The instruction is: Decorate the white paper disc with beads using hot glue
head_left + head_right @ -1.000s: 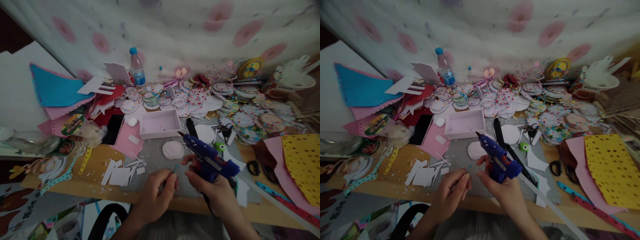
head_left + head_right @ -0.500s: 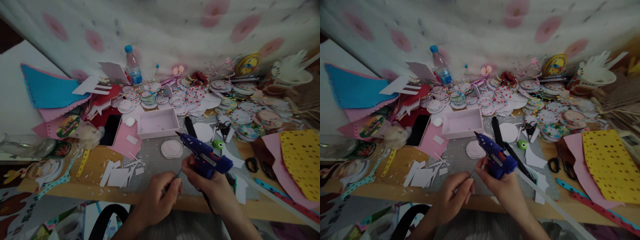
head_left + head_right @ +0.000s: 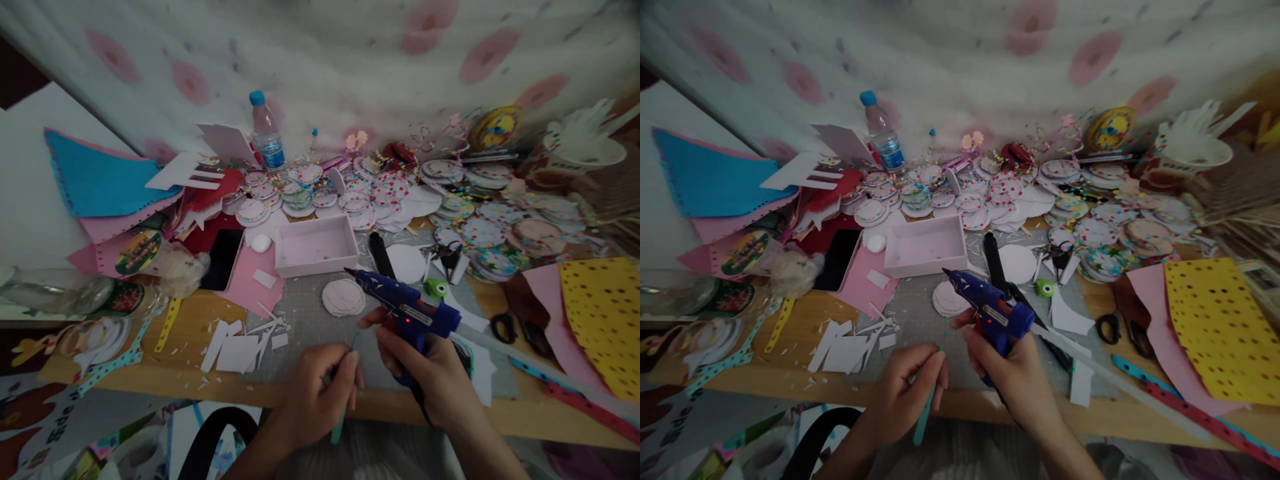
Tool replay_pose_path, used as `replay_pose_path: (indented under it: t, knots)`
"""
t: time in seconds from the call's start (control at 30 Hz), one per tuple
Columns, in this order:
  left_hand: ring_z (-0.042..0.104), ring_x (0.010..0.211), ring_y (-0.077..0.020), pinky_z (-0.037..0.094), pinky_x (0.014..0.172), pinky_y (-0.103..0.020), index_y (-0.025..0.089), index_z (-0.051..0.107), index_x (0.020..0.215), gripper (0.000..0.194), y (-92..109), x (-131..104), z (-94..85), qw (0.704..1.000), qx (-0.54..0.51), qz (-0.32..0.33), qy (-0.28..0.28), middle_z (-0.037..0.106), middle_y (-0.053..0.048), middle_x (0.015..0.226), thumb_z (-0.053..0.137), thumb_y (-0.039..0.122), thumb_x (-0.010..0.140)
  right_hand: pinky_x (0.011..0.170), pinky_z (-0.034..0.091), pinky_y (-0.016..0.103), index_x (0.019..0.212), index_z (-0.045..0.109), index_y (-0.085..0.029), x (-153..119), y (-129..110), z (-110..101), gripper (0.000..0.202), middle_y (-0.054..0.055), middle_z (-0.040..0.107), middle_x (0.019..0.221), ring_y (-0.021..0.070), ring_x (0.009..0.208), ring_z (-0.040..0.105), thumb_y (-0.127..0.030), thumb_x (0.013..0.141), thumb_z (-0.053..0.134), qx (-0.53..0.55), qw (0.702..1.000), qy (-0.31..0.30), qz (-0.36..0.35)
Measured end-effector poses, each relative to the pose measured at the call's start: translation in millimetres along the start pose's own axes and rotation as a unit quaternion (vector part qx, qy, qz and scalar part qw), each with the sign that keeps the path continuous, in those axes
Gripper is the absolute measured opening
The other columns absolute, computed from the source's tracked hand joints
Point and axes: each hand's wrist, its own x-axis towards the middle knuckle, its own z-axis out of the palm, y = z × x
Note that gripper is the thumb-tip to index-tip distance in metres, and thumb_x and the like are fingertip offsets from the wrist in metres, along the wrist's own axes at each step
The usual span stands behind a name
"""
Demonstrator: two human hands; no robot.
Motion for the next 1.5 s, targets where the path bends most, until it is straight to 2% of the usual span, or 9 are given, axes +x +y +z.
replay_pose_path:
  t: [0.1,0.2,0.3,0.43,0.67,0.8,0.9,1.07,1.5]
  knots:
    - [0.047,0.043,-0.0076,0.035,0.047,-0.017,0.019,0.051,0.066,0.042,-3.4,1.2,-2.0,0.999,-0.016,-0.008,0.027,0.048,0.004,0.048,0.037,0.04,0.099,0.047,0.035,0.024,0.103,0.066,-0.018,-0.2,4.1,-17.8,0.037,0.003,0.061,0.069,0.011,0.052,0.046,-0.049,0.083,0.063,-0.059,0.998,0.002,-0.025]
    - [0.043,0.04,-0.0071,0.031,0.043,-0.017,0.019,0.049,0.066,0.04,-6.7,3.8,-6.0,0.998,-0.029,-0.017,0.055,0.044,0.005,0.046,0.037,0.041,0.098,0.055,0.043,0.027,0.09,0.07,-0.018,-7.6,5.2,-33.9,0.033,0.008,0.066,0.084,0.0163,0.067,0.055,-0.049,0.085,0.059,-0.122,0.991,-0.021,-0.045]
    - [0.042,0.04,-0.0071,0.03,0.042,-0.017,0.019,0.047,0.065,0.04,-8.6,6.5,-9.3,0.996,-0.036,-0.026,0.072,0.042,0.006,0.045,0.037,0.041,0.097,0.061,0.044,0.027,0.074,0.066,-0.019,-20.4,6.4,-40.7,0.034,0.006,0.062,0.076,0.0174,0.071,0.056,-0.049,0.086,0.056,-0.141,0.989,-0.028,-0.043]
    - [0.042,0.04,-0.0071,0.03,0.042,-0.016,0.019,0.047,0.065,0.039,-9.1,6.8,-9.0,0.997,-0.027,-0.025,0.064,0.042,0.006,0.045,0.037,0.041,0.097,0.06,0.043,0.026,0.066,0.06,-0.02,-33.3,14.9,-41.2,0.036,0.004,0.057,0.067,0.0163,0.066,0.053,-0.049,0.087,0.054,-0.148,0.986,-0.039,-0.06]
    - [0.042,0.041,-0.0067,0.03,0.043,-0.016,0.019,0.047,0.065,0.039,-6.2,4.9,-6.5,0.998,-0.004,-0.005,0.055,0.043,0.006,0.045,0.037,0.037,0.098,0.057,0.048,0.025,0.068,0.059,-0.021,-37.7,34.8,-46.5,0.028,0.004,0.061,0.067,0.0168,0.064,0.055,-0.045,0.082,0.061,-0.151,0.987,-0.047,-0.044]
    - [0.042,0.041,-0.0065,0.031,0.044,-0.016,0.019,0.048,0.065,0.039,-5.1,3.3,-7.4,0.998,0.004,-0.002,0.055,0.043,0.007,0.045,0.037,0.037,0.098,0.06,0.051,0.025,0.07,0.063,-0.021,-43.5,40.0,-47.6,0.026,0.005,0.065,0.071,0.017,0.066,0.059,-0.045,0.08,0.063,-0.143,0.99,-0.006,-0.013]
    - [0.043,0.042,-0.0064,0.031,0.044,-0.016,0.019,0.048,0.065,0.04,-4.9,1.6,-7.1,0.999,0.004,0.003,0.048,0.043,0.007,0.045,0.037,0.037,0.099,0.063,0.053,0.025,0.071,0.064,-0.021,-45.7,42.1,-47.7,0.025,0.005,0.066,0.071,0.0175,0.067,0.061,-0.045,0.078,0.066,-0.152,0.988,0.018,0.009]
    - [0.044,0.042,-0.0061,0.031,0.044,-0.016,0.019,0.048,0.065,0.04,-4.2,2.1,-6.7,0.999,0.01,0.006,0.041,0.043,0.007,0.045,0.037,0.037,0.099,0.059,0.052,0.023,0.065,0.057,-0.021,-42.5,42.6,-49.2,0.028,0.004,0.064,0.067,0.0163,0.064,0.058,-0.045,0.079,0.063,-0.161,0.987,-0.021,-0.007]
    - [0.045,0.042,-0.006,0.032,0.045,-0.016,0.019,0.048,0.065,0.041,-4.6,1.8,-7.4,0.999,0.005,0.011,0.041,0.043,0.007,0.046,0.037,0.038,0.099,0.055,0.052,0.023,0.064,0.053,-0.021,-41.2,44.3,-48.7,0.031,0.004,0.064,0.065,0.0159,0.06,0.059,-0.045,0.082,0.058,-0.203,0.978,-0.012,-0.039]
